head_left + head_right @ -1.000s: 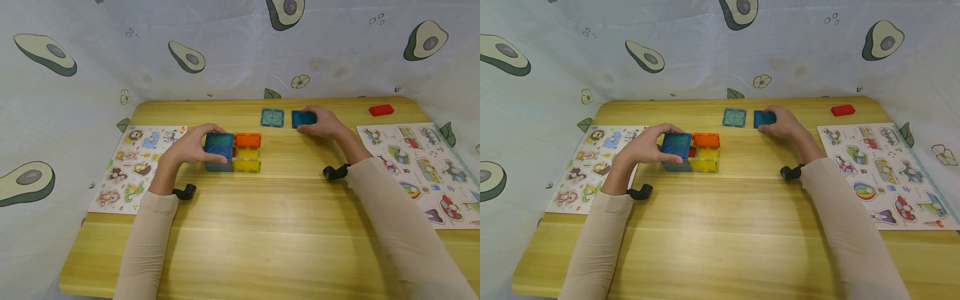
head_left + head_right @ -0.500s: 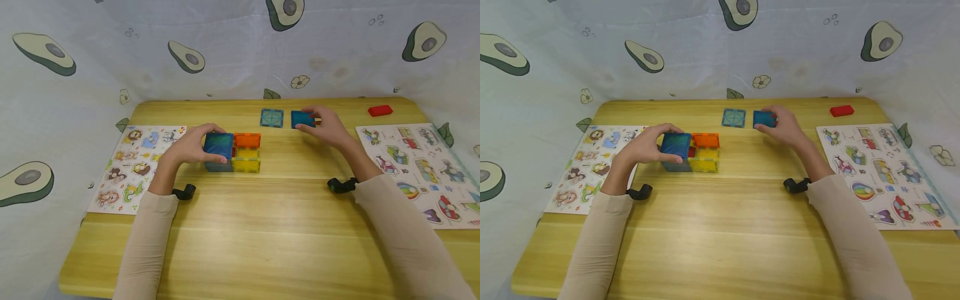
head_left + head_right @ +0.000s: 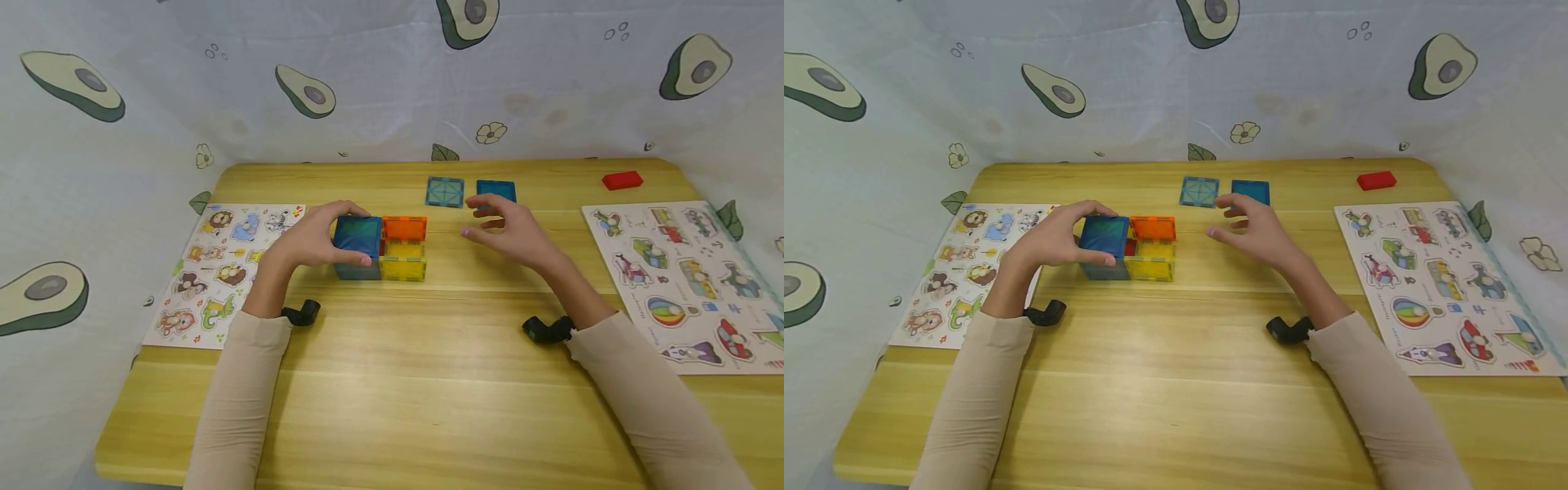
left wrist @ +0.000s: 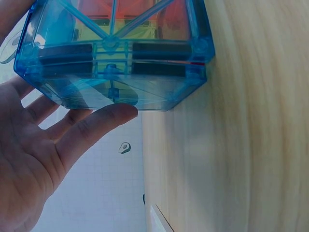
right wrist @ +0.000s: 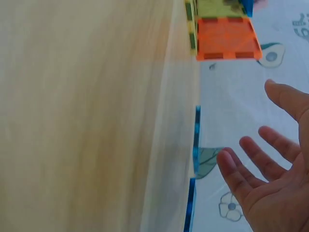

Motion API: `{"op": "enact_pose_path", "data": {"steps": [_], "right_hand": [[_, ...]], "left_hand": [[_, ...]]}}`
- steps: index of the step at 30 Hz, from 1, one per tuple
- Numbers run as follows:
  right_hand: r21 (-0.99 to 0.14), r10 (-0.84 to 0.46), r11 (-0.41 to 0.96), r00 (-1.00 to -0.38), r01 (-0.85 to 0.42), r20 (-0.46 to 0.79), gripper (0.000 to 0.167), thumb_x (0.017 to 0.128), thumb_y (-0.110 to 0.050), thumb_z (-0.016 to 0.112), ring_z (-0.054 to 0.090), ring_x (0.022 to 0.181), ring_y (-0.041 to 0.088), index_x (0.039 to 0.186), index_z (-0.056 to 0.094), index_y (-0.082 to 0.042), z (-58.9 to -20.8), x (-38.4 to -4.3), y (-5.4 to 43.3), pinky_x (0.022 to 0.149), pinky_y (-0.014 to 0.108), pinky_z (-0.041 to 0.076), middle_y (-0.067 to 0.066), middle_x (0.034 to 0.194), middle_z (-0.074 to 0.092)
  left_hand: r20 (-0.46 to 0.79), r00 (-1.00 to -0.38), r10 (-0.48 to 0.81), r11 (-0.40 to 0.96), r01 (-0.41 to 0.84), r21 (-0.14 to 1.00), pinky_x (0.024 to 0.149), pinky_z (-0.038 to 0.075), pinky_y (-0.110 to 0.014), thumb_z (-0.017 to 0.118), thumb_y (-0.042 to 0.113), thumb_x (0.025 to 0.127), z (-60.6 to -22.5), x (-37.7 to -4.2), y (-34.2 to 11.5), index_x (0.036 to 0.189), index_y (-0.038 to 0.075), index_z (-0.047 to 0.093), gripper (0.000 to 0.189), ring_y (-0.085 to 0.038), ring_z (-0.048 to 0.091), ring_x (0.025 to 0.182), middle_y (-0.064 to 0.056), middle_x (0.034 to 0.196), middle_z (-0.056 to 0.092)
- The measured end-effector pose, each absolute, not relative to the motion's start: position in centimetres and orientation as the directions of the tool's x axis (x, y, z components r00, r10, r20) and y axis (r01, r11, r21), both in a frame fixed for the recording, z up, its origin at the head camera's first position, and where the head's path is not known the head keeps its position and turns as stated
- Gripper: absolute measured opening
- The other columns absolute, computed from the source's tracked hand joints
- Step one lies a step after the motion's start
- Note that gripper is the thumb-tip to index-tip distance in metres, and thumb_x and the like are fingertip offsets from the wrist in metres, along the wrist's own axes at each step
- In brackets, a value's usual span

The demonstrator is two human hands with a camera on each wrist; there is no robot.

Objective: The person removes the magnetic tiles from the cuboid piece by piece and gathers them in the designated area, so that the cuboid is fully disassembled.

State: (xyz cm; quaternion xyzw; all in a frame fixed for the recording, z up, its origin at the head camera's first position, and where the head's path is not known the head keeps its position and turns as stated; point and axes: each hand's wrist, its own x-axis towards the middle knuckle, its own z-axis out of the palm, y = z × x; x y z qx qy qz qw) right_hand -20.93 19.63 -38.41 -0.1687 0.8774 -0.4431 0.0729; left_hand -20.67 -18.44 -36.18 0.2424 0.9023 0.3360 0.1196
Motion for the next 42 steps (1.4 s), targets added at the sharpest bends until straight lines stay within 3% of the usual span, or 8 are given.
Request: {"op": "enact_pose_path", "data": {"steps": [7, 17, 42], "right_hand": [[-0.811, -0.393, 0.532, -0.919, -0.244, 0.019, 0.06, 0.095, -0.032, 0.077, 0.058, 0.131, 0.034, 0.146, 0.054, -0.01, -38.7, -19.8, 17.8, 0.109, 0.054, 0.048, 0.012, 0.147, 0.057], [-0.823, -0.47, 0.486, -0.882, -0.294, 0.037, 0.054, 0.094, -0.033, 0.077, 0.067, 0.113, 0.024, 0.139, 0.061, -0.009, -38.8, -18.5, 16.1, 0.1, 0.049, 0.055, 0.012, 0.127, 0.066], [-0.846, -0.583, 0.403, -0.81, -0.351, 0.058, 0.044, 0.097, -0.025, 0.074, 0.07, 0.112, 0.026, 0.136, 0.066, -0.008, -39.4, -17.1, 13.5, 0.097, 0.046, 0.057, 0.01, 0.129, 0.07]], "left_hand": [[-0.05, -0.855, 0.516, 0.66, 0.36, 0.66, 0.091, 0.052, -0.044, 0.089, 0.05, 0.075, -36.2, -20.7, -18.4, 0.14, 0.024, 0.058, 0.076, -0.023, 0.056, 0.112, -0.001, 0.14, 0.059], [-0.054, -0.856, 0.515, 0.662, 0.357, 0.659, 0.092, 0.052, -0.044, 0.089, 0.05, 0.075, -36.3, -20.8, -18.5, 0.14, 0.024, 0.058, 0.077, -0.023, 0.056, 0.114, -0.001, 0.141, 0.059], [-0.051, -0.855, 0.516, 0.656, 0.356, 0.666, 0.09, 0.052, -0.042, 0.089, 0.049, 0.075, -36.2, -20.9, -18.5, 0.14, 0.023, 0.058, 0.076, -0.023, 0.056, 0.111, -0.001, 0.138, 0.06]]}}
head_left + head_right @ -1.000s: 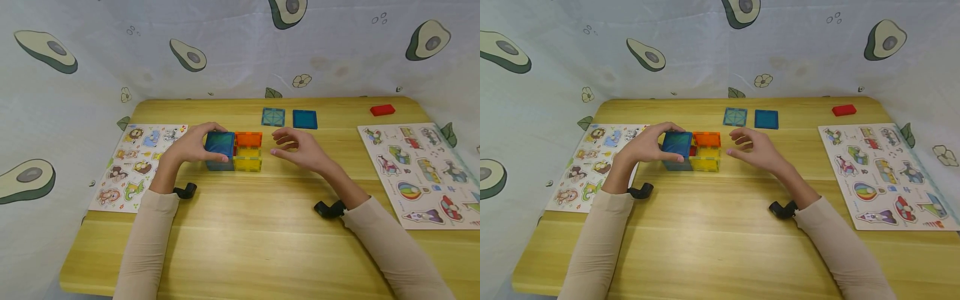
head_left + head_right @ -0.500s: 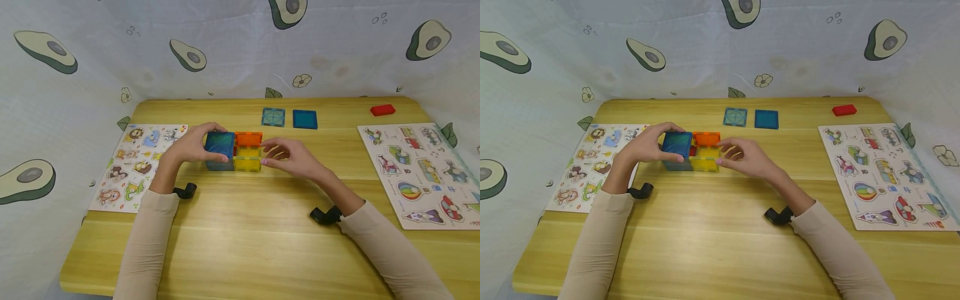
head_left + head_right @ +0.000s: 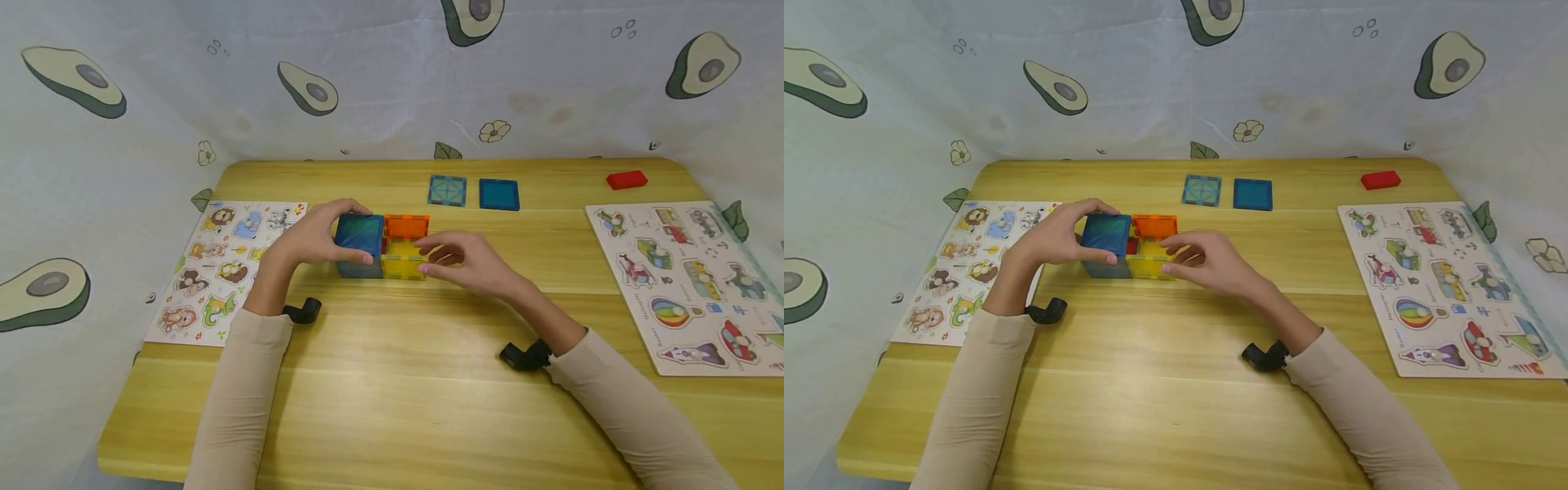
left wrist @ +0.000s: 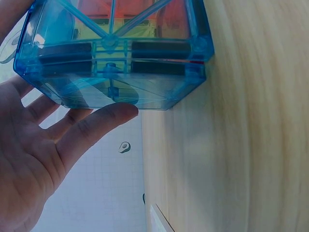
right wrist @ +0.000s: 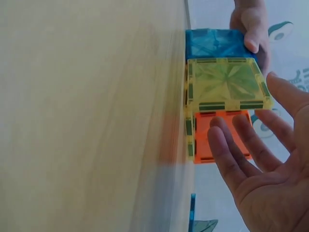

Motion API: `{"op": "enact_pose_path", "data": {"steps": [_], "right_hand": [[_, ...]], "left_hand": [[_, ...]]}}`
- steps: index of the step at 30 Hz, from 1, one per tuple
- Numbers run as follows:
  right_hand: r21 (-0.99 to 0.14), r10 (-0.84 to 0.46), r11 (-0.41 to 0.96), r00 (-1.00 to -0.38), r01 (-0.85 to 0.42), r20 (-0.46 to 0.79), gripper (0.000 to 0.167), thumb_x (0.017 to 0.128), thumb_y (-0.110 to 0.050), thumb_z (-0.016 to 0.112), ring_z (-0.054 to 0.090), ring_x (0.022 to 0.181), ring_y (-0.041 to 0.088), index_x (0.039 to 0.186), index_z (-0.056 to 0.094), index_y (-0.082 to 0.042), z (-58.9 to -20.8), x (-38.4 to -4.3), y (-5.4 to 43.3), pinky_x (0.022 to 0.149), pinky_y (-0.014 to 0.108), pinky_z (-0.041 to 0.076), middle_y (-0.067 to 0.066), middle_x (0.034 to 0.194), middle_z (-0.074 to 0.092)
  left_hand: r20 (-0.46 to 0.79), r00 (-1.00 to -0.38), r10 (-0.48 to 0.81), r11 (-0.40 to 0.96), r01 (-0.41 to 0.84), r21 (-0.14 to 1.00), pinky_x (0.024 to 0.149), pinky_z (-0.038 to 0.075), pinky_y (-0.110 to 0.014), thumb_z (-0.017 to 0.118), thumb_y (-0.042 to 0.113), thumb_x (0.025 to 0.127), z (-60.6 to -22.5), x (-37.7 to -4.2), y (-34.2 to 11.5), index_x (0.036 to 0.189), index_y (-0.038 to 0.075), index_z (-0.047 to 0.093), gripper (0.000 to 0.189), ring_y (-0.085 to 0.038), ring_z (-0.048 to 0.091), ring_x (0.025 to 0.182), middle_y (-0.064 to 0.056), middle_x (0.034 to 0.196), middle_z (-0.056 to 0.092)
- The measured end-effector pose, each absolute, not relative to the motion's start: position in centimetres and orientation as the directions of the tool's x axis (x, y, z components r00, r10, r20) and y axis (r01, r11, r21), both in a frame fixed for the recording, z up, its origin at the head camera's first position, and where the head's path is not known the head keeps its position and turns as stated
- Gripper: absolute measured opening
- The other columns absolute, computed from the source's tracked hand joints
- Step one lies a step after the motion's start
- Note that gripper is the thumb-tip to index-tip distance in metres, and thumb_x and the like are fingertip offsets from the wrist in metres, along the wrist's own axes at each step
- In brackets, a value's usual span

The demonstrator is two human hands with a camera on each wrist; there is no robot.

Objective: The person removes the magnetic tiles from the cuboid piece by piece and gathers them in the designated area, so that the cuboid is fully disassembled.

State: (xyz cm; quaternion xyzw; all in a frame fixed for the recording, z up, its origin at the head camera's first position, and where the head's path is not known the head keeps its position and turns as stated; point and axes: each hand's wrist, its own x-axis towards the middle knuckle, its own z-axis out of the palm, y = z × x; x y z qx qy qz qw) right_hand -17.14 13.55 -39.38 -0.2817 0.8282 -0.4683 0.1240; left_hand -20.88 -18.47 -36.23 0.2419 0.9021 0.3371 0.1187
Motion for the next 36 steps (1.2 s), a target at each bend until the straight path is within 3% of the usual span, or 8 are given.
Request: {"op": "enact_pose_path", "data": {"steps": [16, 22, 36], "right_hand": [[-0.813, -0.629, 0.393, -0.771, -0.429, 0.103, 0.035, 0.098, -0.02, 0.072, 0.067, 0.107, 0.02, 0.132, 0.07, -0.015, -39.5, -17.0, 11.9, 0.093, 0.041, 0.059, 0.003, 0.128, 0.072], [-0.803, -0.639, 0.387, -0.76, -0.453, 0.12, 0.032, 0.1, -0.013, 0.069, 0.068, 0.114, 0.02, 0.132, 0.071, -0.016, -39.4, -16.9, 11.8, 0.093, 0.041, 0.059, 0.003, 0.128, 0.072], [-0.782, -0.613, 0.426, -0.781, -0.454, 0.119, 0.031, 0.1, -0.011, 0.067, 0.067, 0.109, 0.019, 0.13, 0.073, -0.019, -39.2, -17.0, 12.3, 0.09, 0.04, 0.06, 0.004, 0.125, 0.073]], "left_hand": [[-0.049, -0.858, 0.512, 0.656, 0.354, 0.666, 0.091, 0.052, -0.043, 0.089, 0.049, 0.076, -36.3, -20.9, -18.4, 0.14, 0.024, 0.058, 0.076, -0.024, 0.056, 0.111, -0.002, 0.138, 0.06], [-0.051, -0.853, 0.519, 0.651, 0.356, 0.67, 0.089, 0.052, -0.042, 0.089, 0.047, 0.076, -36.3, -20.8, -18.4, 0.14, 0.022, 0.058, 0.075, -0.023, 0.057, 0.109, -0.001, 0.137, 0.06], [-0.052, -0.854, 0.518, 0.662, 0.362, 0.656, 0.087, 0.052, -0.041, 0.089, 0.048, 0.076, -36.2, -20.8, -18.2, 0.14, 0.022, 0.057, 0.076, -0.023, 0.057, 0.107, -0.002, 0.137, 0.06]]}}
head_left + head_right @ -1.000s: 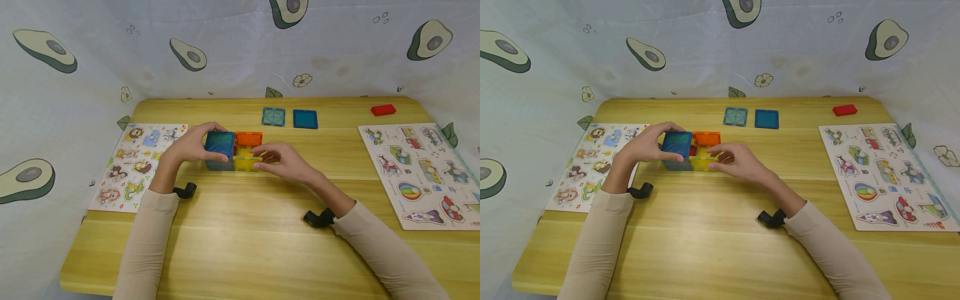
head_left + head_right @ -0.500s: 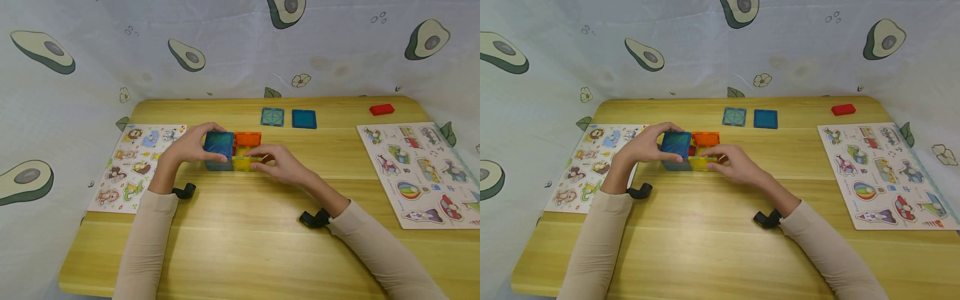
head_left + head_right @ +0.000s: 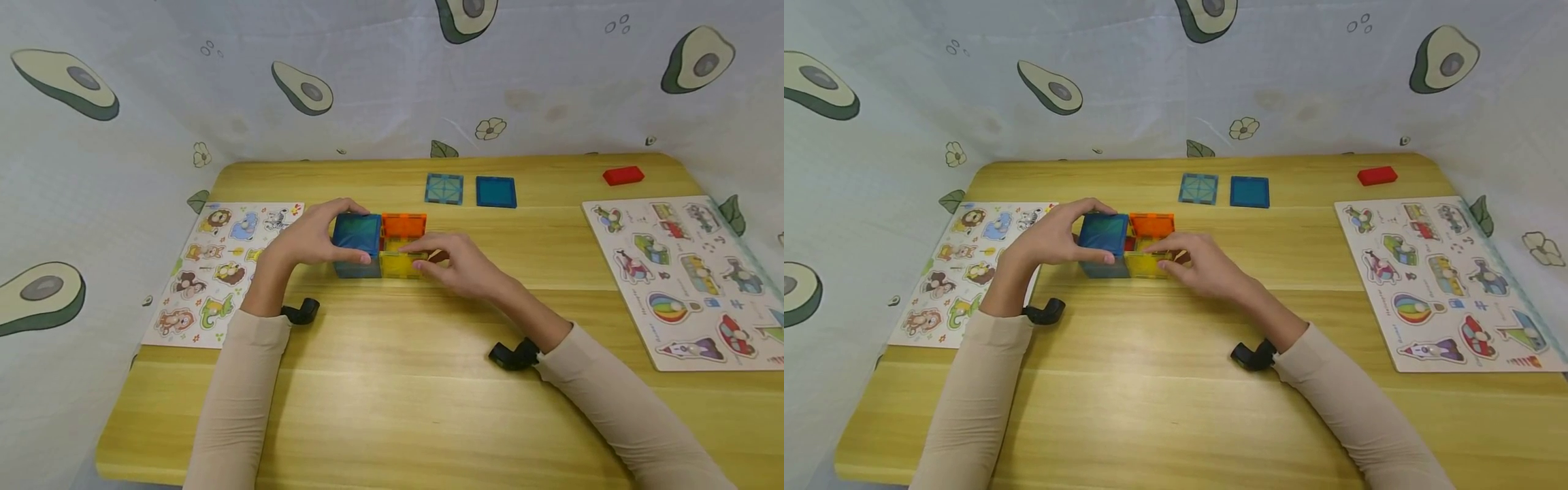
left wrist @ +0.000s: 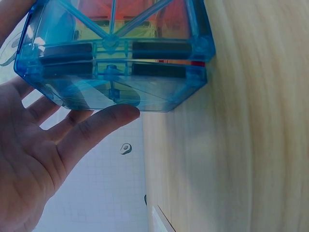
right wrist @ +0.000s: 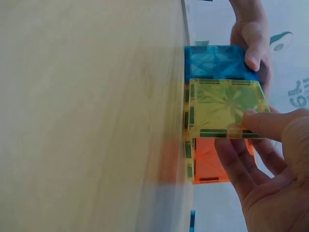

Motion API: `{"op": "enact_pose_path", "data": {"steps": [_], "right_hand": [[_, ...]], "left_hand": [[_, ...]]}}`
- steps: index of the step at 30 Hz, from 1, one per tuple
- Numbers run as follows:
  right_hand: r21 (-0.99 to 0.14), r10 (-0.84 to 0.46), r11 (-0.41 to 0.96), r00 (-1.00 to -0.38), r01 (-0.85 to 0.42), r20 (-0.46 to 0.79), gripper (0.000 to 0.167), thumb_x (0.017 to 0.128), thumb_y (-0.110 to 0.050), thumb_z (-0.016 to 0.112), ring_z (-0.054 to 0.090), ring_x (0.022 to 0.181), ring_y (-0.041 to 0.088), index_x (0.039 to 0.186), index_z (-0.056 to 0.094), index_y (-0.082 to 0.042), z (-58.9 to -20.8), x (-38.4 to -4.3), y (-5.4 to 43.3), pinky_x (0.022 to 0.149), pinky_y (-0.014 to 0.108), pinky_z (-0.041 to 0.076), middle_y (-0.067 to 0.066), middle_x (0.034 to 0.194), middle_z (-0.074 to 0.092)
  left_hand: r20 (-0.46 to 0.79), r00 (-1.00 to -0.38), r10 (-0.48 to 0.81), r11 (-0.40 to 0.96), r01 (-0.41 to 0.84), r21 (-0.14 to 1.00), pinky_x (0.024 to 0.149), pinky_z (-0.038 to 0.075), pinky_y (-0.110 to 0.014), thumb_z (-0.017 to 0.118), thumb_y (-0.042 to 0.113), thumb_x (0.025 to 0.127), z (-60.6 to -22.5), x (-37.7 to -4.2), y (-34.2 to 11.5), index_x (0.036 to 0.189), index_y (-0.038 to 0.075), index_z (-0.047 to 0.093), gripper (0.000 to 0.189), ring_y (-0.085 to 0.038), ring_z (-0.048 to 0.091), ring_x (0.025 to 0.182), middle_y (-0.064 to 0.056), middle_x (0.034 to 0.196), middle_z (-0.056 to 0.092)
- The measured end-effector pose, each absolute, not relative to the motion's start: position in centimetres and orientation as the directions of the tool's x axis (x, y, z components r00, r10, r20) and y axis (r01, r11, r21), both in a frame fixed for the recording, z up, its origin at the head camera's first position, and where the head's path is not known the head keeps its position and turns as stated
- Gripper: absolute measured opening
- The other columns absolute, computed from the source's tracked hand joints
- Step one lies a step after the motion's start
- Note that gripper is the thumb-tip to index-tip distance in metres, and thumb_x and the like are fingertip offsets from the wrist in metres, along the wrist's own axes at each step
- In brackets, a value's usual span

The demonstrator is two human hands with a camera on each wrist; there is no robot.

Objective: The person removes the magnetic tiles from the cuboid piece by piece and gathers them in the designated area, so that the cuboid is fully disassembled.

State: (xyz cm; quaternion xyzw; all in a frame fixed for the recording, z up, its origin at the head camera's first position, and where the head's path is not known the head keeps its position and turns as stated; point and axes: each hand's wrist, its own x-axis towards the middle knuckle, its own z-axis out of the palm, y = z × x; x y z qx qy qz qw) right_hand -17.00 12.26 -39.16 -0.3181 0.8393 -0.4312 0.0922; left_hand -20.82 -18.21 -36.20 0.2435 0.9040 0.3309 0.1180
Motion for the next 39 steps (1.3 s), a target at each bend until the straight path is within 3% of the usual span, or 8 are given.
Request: {"op": "enact_pose_path", "data": {"steps": [7, 15, 23, 28, 34, 37, 39], "right_hand": [[-0.781, -0.556, 0.461, -0.823, -0.422, 0.117, 0.033, 0.101, -0.014, 0.067, 0.066, 0.105, 0.022, 0.133, 0.07, -0.015, -38.8, -17.5, 13.6, 0.091, 0.043, 0.06, 0.006, 0.125, 0.071], [-0.78, -0.529, 0.467, -0.839, -0.416, 0.13, 0.032, 0.104, -0.008, 0.06, 0.066, 0.119, 0.032, 0.136, 0.065, -0.009, -38.4, -17.9, 15.6, 0.101, 0.054, 0.054, 0.013, 0.14, 0.063], [-0.804, -0.422, 0.522, -0.905, -0.284, 0.045, 0.029, 0.109, -0.011, 0.05, 0.059, 0.13, 0.032, 0.136, 0.061, -0.008, -38.4, -17.9, 17.5, 0.105, 0.054, 0.051, 0.013, 0.142, 0.059], [-0.823, -0.345, 0.541, -0.938, -0.176, -0.026, 0.032, 0.107, -0.011, 0.055, 0.064, 0.126, 0.038, 0.139, 0.058, -0.01, -37.8, -17.9, 19.0, 0.092, 0.036, 0.06, 0.013, 0.142, 0.056], [-0.837, -0.299, 0.534, -0.953, -0.118, -0.057, 0.039, 0.104, -0.009, 0.061, 0.06, 0.131, 0.043, 0.142, 0.056, -0.008, -37.2, -18.3, 21.0, 0.083, 0.017, 0.057, 0.015, 0.149, 0.052], [-0.829, -0.263, 0.544, -0.964, -0.128, -0.024, 0.036, 0.105, -0.011, 0.059, 0.064, 0.126, 0.037, 0.141, 0.057, -0.01, -37.1, -18.7, 22.3, 0.077, 0.015, 0.056, 0.015, 0.145, 0.054], [-0.818, -0.239, 0.558, -0.971, -0.141, 0.004, 0.035, 0.106, -0.013, 0.057, 0.07, 0.117, 0.024, 0.141, 0.057, -0.01, -37.1, -19.0, 23.3, 0.074, 0.014, 0.056, 0.015, 0.142, 0.055]], "left_hand": [[-0.056, -0.852, 0.52, 0.663, 0.362, 0.655, 0.092, 0.051, -0.045, 0.089, 0.047, 0.077, -36.2, -20.9, -18.3, 0.14, 0.023, 0.057, 0.074, -0.024, 0.055, 0.112, -0.002, 0.141, 0.059], [-0.051, -0.848, 0.528, 0.654, 0.368, 0.661, 0.093, 0.051, -0.045, 0.088, 0.047, 0.077, -36.1, -20.9, -18.2, 0.14, 0.023, 0.057, 0.075, -0.024, 0.055, 0.112, -0.002, 0.139, 0.059], [-0.052, -0.849, 0.527, 0.654, 0.365, 0.663, 0.097, 0.05, -0.051, 0.088, 0.046, 0.078, -36.2, -20.8, -18.3, 0.141, 0.023, 0.057, 0.074, -0.024, 0.055, 0.114, -0.002, 0.141, 0.058], [-0.055, -0.852, 0.52, 0.658, 0.359, 0.662, 0.094, 0.051, -0.046, 0.088, 0.046, 0.078, -36.3, -20.7, -18.4, 0.141, 0.024, 0.057, 0.074, -0.024, 0.056, 0.111, -0.001, 0.139, 0.059], [-0.064, -0.855, 0.515, 0.66, 0.348, 0.666, 0.093, 0.051, -0.045, 0.089, 0.047, 0.076, -36.1, -20.5, -18.3, 0.142, 0.023, 0.056, 0.077, -0.025, 0.056, 0.112, -0.002, 0.139, 0.059], [-0.064, -0.854, 0.516, 0.659, 0.348, 0.667, 0.093, 0.051, -0.046, 0.089, 0.046, 0.077, -36.0, -20.5, -18.2, 0.142, 0.023, 0.056, 0.077, -0.025, 0.055, 0.113, -0.003, 0.14, 0.058], [-0.063, -0.853, 0.518, 0.658, 0.35, 0.666, 0.094, 0.051, -0.046, 0.089, 0.046, 0.077, -36.0, -20.5, -18.2, 0.142, 0.023, 0.056, 0.076, -0.025, 0.055, 0.113, -0.003, 0.14, 0.058]]}}
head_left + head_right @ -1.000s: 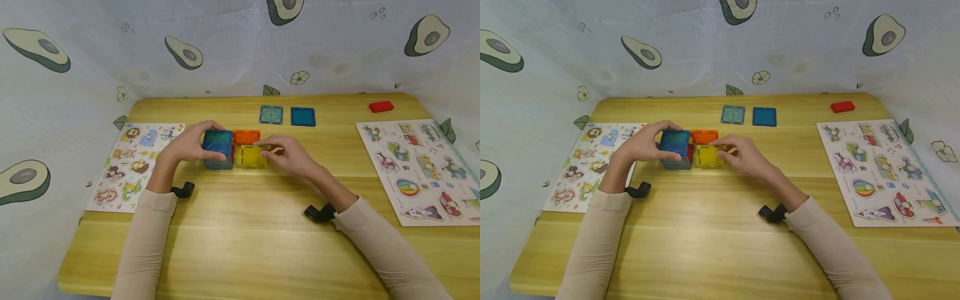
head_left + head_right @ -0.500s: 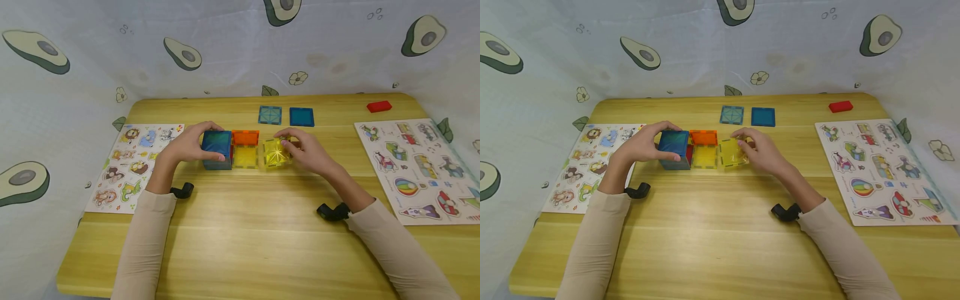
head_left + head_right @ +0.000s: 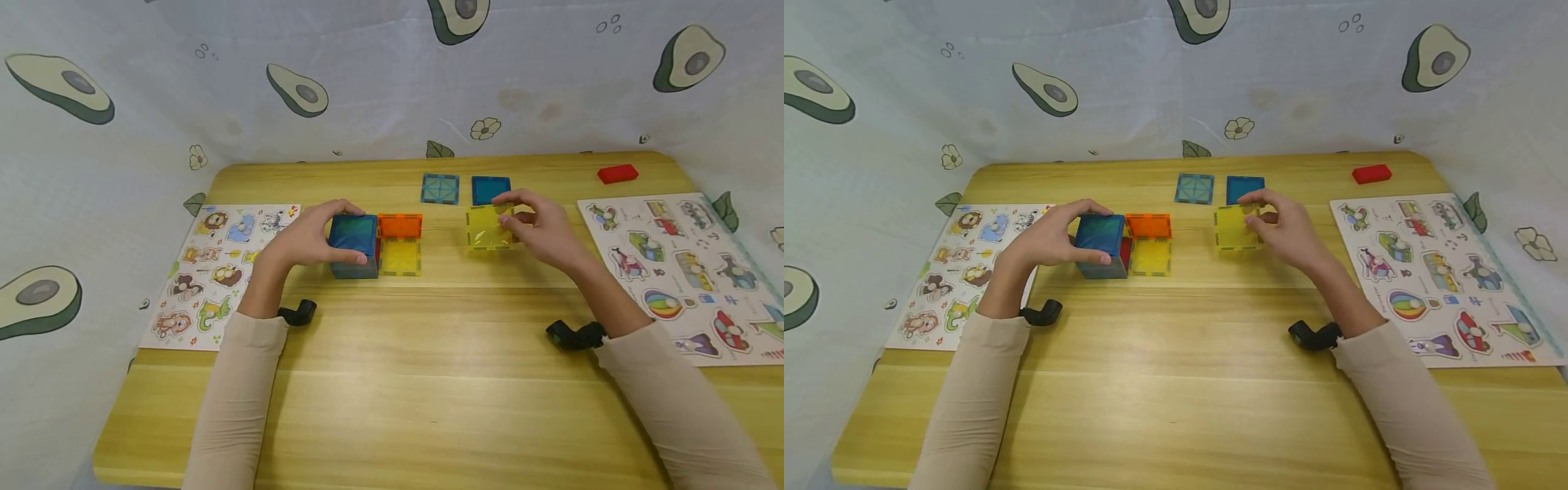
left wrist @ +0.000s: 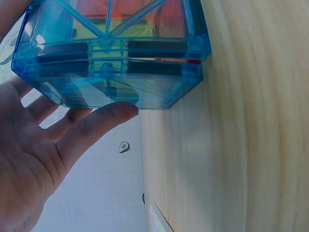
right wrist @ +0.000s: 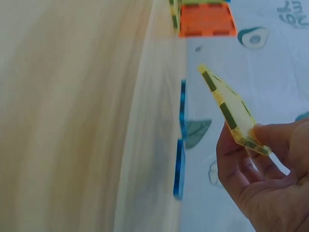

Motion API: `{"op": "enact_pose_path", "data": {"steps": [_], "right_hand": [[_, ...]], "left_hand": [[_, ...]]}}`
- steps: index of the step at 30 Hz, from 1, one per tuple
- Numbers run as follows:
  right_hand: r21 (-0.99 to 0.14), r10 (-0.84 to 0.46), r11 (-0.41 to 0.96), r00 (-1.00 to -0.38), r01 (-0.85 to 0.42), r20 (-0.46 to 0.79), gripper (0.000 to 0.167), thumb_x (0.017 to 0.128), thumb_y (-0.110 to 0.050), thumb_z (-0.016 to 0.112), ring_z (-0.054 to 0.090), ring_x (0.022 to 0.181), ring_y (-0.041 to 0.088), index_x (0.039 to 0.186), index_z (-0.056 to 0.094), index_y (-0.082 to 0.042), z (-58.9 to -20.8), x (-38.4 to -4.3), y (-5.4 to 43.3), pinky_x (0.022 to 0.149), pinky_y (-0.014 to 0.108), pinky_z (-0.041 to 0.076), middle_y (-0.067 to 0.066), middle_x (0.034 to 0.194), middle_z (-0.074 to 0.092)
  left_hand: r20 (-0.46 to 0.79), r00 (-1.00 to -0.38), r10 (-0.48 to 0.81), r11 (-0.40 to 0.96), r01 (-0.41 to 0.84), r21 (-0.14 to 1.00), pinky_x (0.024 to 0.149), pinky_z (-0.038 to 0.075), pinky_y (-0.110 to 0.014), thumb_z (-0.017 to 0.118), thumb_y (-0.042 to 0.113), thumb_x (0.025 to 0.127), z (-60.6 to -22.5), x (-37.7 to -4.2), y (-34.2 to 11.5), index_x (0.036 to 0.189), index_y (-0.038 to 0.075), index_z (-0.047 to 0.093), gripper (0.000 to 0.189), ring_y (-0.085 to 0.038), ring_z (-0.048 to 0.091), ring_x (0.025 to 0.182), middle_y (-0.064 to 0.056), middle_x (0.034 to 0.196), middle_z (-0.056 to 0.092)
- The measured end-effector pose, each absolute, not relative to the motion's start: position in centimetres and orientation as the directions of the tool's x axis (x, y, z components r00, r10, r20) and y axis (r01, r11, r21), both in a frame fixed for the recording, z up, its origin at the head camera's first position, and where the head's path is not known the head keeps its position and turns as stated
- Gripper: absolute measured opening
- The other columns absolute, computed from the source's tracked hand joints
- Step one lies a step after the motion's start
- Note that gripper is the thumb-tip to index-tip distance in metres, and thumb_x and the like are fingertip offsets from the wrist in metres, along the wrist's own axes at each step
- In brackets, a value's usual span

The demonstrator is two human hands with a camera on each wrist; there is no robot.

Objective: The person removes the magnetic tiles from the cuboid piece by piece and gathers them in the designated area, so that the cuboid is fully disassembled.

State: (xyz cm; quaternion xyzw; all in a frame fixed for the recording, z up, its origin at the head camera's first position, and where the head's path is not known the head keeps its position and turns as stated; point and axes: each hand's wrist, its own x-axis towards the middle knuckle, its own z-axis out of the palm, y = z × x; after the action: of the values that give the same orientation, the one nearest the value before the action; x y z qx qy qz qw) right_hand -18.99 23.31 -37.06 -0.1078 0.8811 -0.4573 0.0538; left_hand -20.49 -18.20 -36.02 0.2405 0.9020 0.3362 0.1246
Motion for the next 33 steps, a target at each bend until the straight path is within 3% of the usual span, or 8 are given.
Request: {"op": "enact_pose_path", "data": {"steps": [5, 8, 10, 13, 17, 20, 25, 33], "right_hand": [[-0.787, -0.164, 0.602, -0.986, -0.133, 0.041, 0.038, 0.109, -0.019, 0.052, 0.063, 0.092, -0.009, 0.145, 0.053, -0.01, -36.9, -20.1, 25.9, 0.07, 0.014, 0.054, 0.015, 0.144, 0.051], [-0.767, -0.108, 0.634, -0.994, -0.097, 0.037, 0.04, 0.11, -0.023, 0.049, 0.062, 0.092, -0.005, 0.148, 0.052, -0.011, -36.7, -20.8, 27.4, 0.07, 0.012, 0.052, 0.017, 0.148, 0.046], [-0.757, -0.095, 0.649, -0.995, -0.075, 0.017, 0.042, 0.11, -0.026, 0.047, 0.062, 0.101, 0.004, 0.149, 0.05, -0.012, -36.6, -21.3, 28.3, 0.071, 0.011, 0.051, 0.017, 0.15, 0.043], [-0.776, -0.101, 0.63, -0.994, -0.027, -0.047, 0.044, 0.112, -0.028, 0.041, 0.057, 0.112, 0.021, 0.153, 0.044, -0.011, -36.6, -22.3, 29.5, 0.073, 0.022, 0.06, 0.019, 0.156, 0.036], [-0.784, -0.09, 0.62, -0.989, 0.034, -0.114, 0.047, 0.112, -0.027, 0.039, 0.053, 0.115, 0.034, 0.156, 0.038, -0.009, -36.9, -23.3, 30.8, 0.071, 0.035, 0.063, 0.022, 0.161, 0.027], [-0.785, -0.042, 0.615, -0.991, 0.077, -0.13, 0.049, 0.11, -0.023, 0.048, 0.062, 0.108, 0.024, 0.156, 0.039, -0.011, -37.3, -24.0, 31.5, 0.072, 0.031, 0.062, 0.022, 0.162, 0.025], [-0.822, 0.038, 0.546, -0.986, 0.158, -0.164, 0.062, 0.103, -0.017, 0.062, 0.07, 0.077, -0.001, 0.159, 0.036, -0.019, -37.8, -25.5, 32.7, 0.071, 0.029, 0.062, 0.02, 0.167, 0.02], [-0.725, 0.161, 0.642, -0.968, 0.251, -0.193, 0.076, 0.097, -0.034, 0.072, 0.067, 0.067, -0.005, 0.161, 0.035, -0.014, -38.3, -27.4, 32.8, 0.069, 0.015, 0.057, 0.023, 0.16, 0.038]], "left_hand": [[-0.061, -0.854, 0.517, 0.656, 0.35, 0.668, 0.094, 0.051, -0.045, 0.089, 0.045, 0.077, -36.1, -20.5, -18.2, 0.141, 0.024, 0.056, 0.075, -0.024, 0.055, 0.113, -0.002, 0.139, 0.059], [-0.061, -0.853, 0.518, 0.656, 0.351, 0.669, 0.094, 0.051, -0.045, 0.089, 0.045, 0.077, -36.2, -20.6, -18.2, 0.142, 0.024, 0.056, 0.076, -0.025, 0.055, 0.114, -0.002, 0.139, 0.059], [-0.062, -0.852, 0.52, 0.655, 0.351, 0.67, 0.095, 0.051, -0.046, 0.089, 0.044, 0.077, -36.2, -20.6, -18.2, 0.142, 0.023, 0.056, 0.076, -0.025, 0.055, 0.114, -0.003, 0.14, 0.059], [-0.062, -0.85, 0.523, 0.65, 0.35, 0.675, 0.095, 0.051, -0.047, 0.089, 0.044, 0.077, -36.2, -20.6, -18.3, 0.142, 0.022, 0.057, 0.076, -0.026, 0.056, 0.115, -0.004, 0.141, 0.059], [-0.059, -0.85, 0.524, 0.645, 0.35, 0.679, 0.093, 0.052, -0.045, 0.089, 0.043, 0.077, -36.2, -20.6, -18.2, 0.142, 0.022, 0.057, 0.075, -0.026, 0.056, 0.113, -0.004, 0.14, 0.059], [-0.056, -0.85, 0.524, 0.646, 0.353, 0.677, 0.092, 0.052, -0.044, 0.089, 0.044, 0.077, -36.2, -20.6, -18.2, 0.142, 0.023, 0.057, 0.075, -0.024, 0.056, 0.112, -0.003, 0.139, 0.059], [-0.055, -0.849, 0.525, 0.645, 0.355, 0.677, 0.092, 0.052, -0.043, 0.089, 0.045, 0.077, -36.3, -20.6, -18.2, 0.141, 0.023, 0.057, 0.074, -0.024, 0.056, 0.111, -0.002, 0.137, 0.06], [-0.06, -0.848, 0.526, 0.646, 0.353, 0.677, 0.09, 0.052, -0.044, 0.089, 0.045, 0.077, -36.2, -20.5, -18.3, 0.142, 0.023, 0.056, 0.076, -0.025, 0.057, 0.11, -0.003, 0.138, 0.059]]}}
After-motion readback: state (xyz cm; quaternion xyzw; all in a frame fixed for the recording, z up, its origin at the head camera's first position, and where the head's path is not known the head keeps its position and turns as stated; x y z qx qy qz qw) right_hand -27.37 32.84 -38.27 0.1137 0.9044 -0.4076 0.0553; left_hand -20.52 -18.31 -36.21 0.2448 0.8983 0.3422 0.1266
